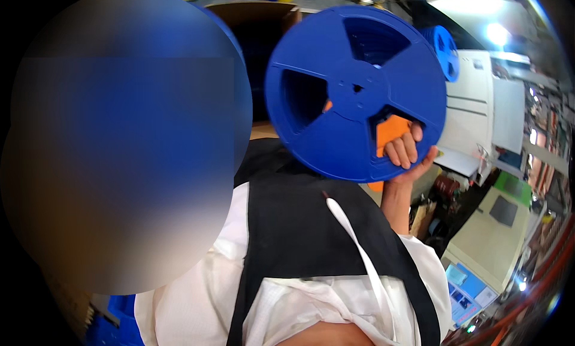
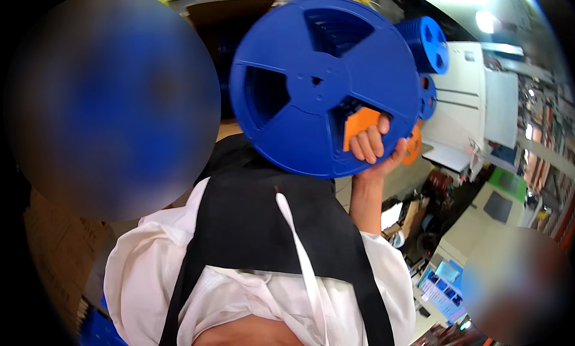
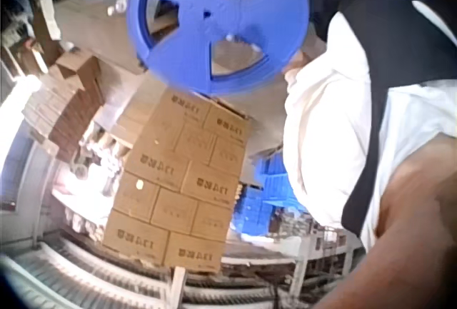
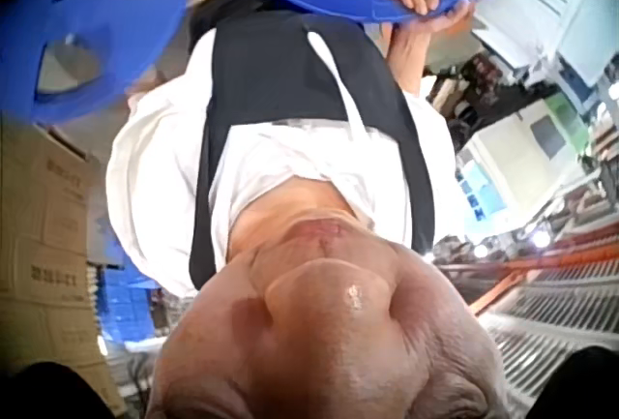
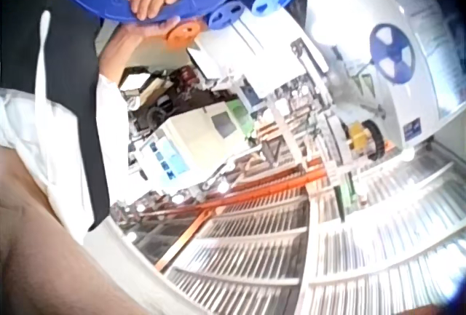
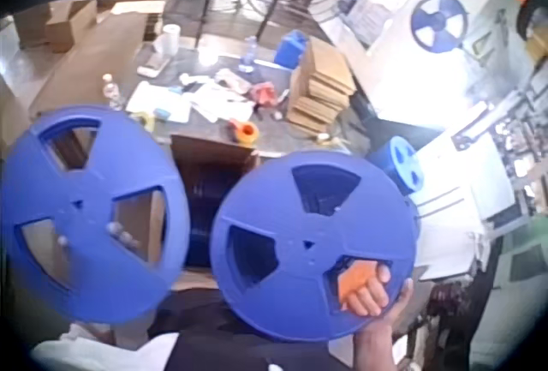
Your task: The person repeatedly picks up blue plastic spools from a table and places them into a cardboard box. The person handles the spools one at a time, stacking them vertically inside the box.
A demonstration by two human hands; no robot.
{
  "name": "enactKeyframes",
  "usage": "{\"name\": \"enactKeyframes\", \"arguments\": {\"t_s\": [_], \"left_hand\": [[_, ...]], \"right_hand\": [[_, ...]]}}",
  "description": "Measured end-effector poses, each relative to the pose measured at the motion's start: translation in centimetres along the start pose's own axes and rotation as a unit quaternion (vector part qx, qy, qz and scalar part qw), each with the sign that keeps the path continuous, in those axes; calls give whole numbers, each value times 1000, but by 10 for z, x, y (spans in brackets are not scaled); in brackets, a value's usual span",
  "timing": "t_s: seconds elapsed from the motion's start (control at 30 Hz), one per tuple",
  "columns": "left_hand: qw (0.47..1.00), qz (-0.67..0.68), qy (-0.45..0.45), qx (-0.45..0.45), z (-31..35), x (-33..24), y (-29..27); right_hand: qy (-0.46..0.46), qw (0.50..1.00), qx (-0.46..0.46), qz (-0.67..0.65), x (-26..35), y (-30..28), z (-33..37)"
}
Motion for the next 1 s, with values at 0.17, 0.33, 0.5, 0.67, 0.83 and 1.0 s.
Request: {"name": "enactKeyframes", "arguments": {"t_s": [0.17,0.33,0.5,0.67,0.83,1.0], "left_hand": [[992,-112,13,-55,4,-12,-8],[964,-246,-32,-96,-1,30,19],[917,-367,-126,-91,-30,111,53],[921,-386,-60,-5,-38,169,65],[948,-296,-115,-5,-39,159,73],[989,-92,-112,36,-33,112,71]], "right_hand": [[3,1000,0,-31,5,3,-5],[3,999,-34,-19,-3,8,-17],[65,989,-65,115,-46,23,-28],[171,933,-110,296,-102,50,-24],[225,919,-94,311,-104,60,-32],[196,926,-164,277,-78,45,-33]]}}
Point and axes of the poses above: each hand's wrist, its own z-axis away from the middle knuckle, its own y-axis out of the palm, x = y × z, the point moved 4 cm from there along -z, towards the middle knuckle, and after that the axes turned 2 degrees about -x, right-handed, at the moved point
